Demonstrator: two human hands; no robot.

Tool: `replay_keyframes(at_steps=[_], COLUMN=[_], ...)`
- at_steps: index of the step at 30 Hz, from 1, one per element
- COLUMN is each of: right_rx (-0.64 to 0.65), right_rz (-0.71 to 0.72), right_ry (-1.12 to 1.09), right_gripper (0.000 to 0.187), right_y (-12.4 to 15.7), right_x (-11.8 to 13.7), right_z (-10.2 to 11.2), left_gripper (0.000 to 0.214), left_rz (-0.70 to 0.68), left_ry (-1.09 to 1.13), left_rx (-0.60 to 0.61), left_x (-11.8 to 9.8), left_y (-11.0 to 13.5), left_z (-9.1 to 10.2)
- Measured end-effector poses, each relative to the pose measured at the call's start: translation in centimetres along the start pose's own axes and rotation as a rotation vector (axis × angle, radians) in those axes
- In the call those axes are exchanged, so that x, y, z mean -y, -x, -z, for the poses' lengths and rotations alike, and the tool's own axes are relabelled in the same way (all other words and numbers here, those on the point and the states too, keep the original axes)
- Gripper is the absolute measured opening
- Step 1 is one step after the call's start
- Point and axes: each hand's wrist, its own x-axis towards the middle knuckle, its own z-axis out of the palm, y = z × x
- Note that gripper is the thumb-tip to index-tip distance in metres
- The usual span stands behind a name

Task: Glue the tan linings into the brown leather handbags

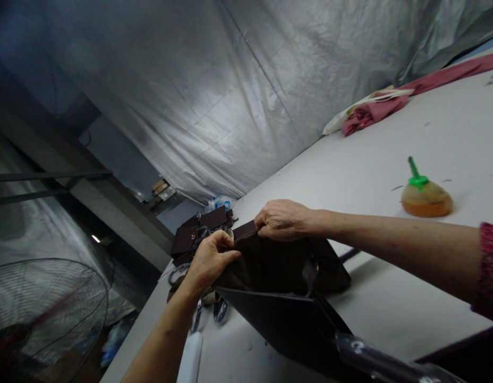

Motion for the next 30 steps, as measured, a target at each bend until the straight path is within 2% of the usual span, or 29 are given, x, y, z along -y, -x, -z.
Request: replay_keyframes(at_steps=[4,9,17,30], right_rx=[-0.025,0.013,0.025,-0.037], right_rz=[-0.014,-0.006,0.079,0.070], right_ry=[0.086,0.098,0.010,0.042], right_gripper=[0.027,0.029,0.032,0.030], right_y=[-0.4,-0.3,-0.1,0.3], right_x=[0.2,0.1,-0.2,0.1], right_z=[-0.3,-0.3,-0.1,-0.4], left_gripper=[0.019,0.014,0.009,0.006], left_rz=[0.002,-0.008,-0.040,-0.074], left_ry=[-0.050,-0.100,-0.142,-0.192], left_rx=[-0.058,-0.109,-0.097,-0.091], left_x=[-0.3,-0.8,-1.4,-1.2], left_y=[0.1,0.5,0.5,0.4], left_z=[0.0,0.1,0.4,0.3])
